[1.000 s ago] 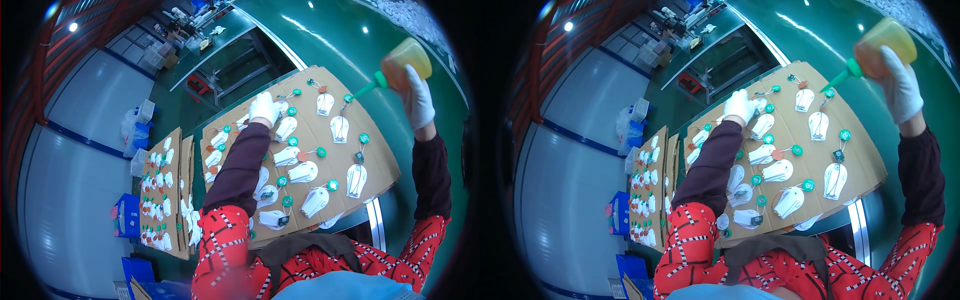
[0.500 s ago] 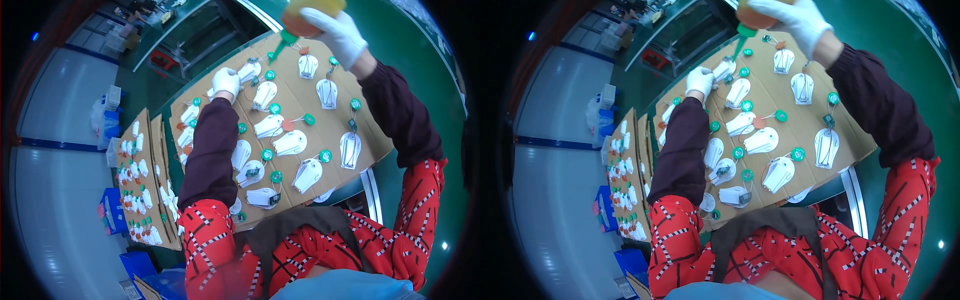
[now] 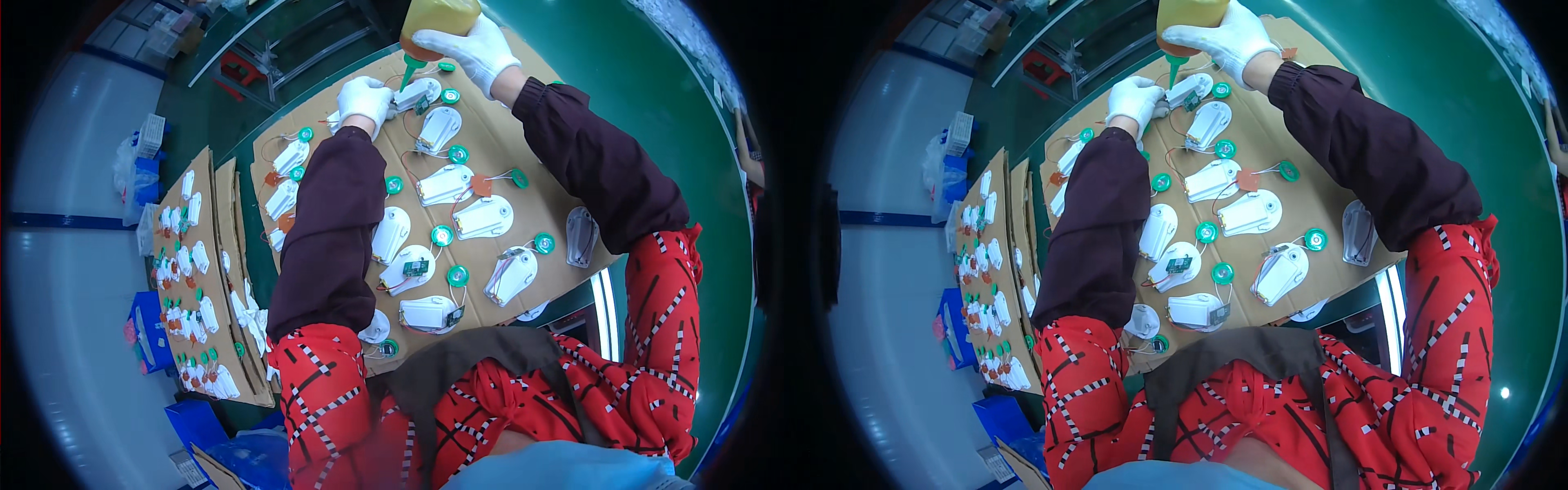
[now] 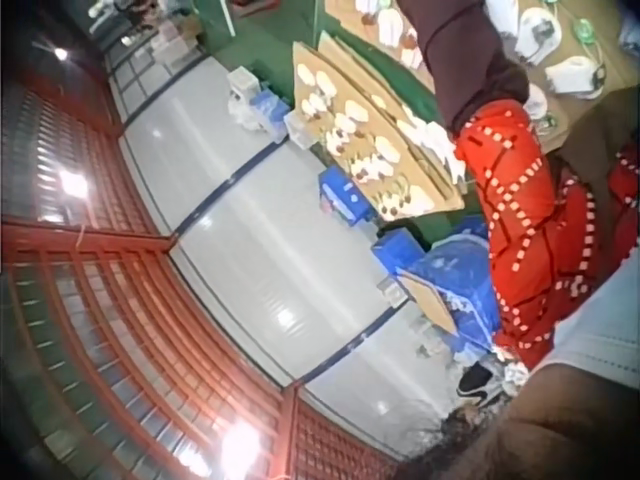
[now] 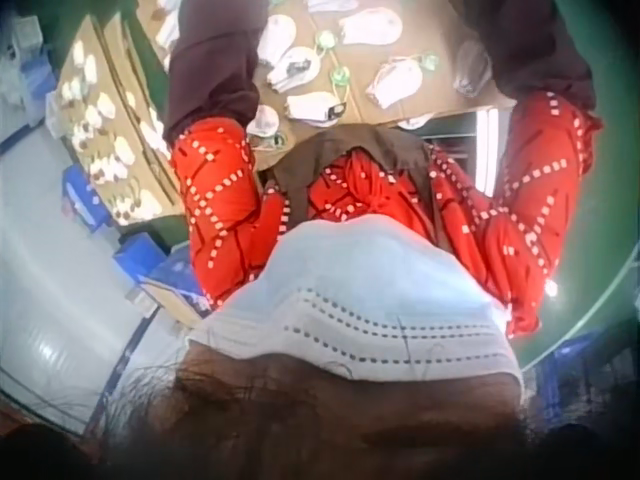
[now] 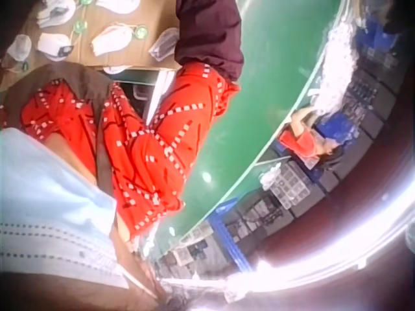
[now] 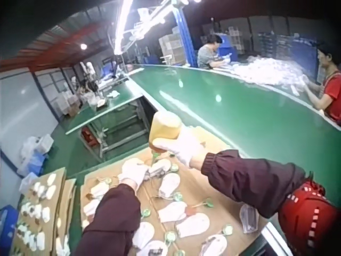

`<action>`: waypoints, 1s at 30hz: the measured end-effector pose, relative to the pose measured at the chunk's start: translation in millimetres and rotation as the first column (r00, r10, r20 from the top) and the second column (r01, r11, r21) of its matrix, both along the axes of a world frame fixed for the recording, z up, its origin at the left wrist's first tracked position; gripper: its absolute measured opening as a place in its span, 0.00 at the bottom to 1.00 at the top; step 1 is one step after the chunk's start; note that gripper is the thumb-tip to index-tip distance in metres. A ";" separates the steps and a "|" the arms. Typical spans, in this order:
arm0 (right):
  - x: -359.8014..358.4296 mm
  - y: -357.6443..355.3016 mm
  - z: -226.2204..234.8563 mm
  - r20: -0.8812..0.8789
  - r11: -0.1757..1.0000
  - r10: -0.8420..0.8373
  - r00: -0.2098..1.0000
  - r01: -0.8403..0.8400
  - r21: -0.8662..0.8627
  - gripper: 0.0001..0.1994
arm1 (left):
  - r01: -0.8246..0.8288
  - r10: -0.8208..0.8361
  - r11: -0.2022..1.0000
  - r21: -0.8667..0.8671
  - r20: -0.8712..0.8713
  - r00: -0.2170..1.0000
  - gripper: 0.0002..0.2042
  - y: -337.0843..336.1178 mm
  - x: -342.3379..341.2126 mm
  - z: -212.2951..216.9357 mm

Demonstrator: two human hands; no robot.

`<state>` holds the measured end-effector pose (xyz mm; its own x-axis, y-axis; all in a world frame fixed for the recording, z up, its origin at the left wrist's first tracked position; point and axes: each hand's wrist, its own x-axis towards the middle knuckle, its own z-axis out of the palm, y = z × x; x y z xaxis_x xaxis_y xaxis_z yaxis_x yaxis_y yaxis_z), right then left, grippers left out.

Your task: Applying adhesive from a squeeze bottle to plastic components on a factory workbench.

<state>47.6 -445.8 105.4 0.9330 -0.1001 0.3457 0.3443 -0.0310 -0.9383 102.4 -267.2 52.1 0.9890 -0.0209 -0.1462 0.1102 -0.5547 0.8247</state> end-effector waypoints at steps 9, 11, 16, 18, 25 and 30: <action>0.2 20.1 3.3 -0.012 0.998 -0.016 1.000 0.016 -0.059 0.27 | 0.029 -0.031 0.994 -0.106 -0.018 0.999 0.09 10.8 13.1 -15.9; 0.9 22.7 3.1 0.076 0.999 -0.005 0.997 0.009 -0.053 0.27 | 0.085 -0.090 0.992 -0.097 -0.045 0.995 0.10 12.3 14.7 -16.0; 11.8 20.0 -4.2 0.136 0.987 -0.005 0.991 0.027 -0.158 0.27 | 0.091 -0.094 0.993 -0.072 -0.037 0.995 0.10 5.3 15.8 -17.5; 12.0 24.3 -3.9 0.148 0.979 0.007 0.989 0.024 -0.201 0.28 | 0.052 -0.061 0.992 -0.114 -0.078 0.995 0.10 9.6 13.8 -15.3; 2.1 24.2 -2.0 0.143 0.993 0.117 0.983 -0.112 -0.042 0.28 | 0.120 -0.121 0.992 0.031 0.029 0.992 0.10 15.3 26.7 -31.0; -1.6 20.5 -6.4 0.109 0.957 0.250 0.962 -0.263 0.126 0.28 | 0.118 -0.119 0.992 0.042 0.045 0.992 0.10 13.0 27.6 -33.7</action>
<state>46.0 -425.3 99.0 0.8990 0.0856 0.4296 0.4074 0.1972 -0.8917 130.0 -254.2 18.3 0.9857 -0.1336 -0.1028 0.0034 -0.5938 0.8046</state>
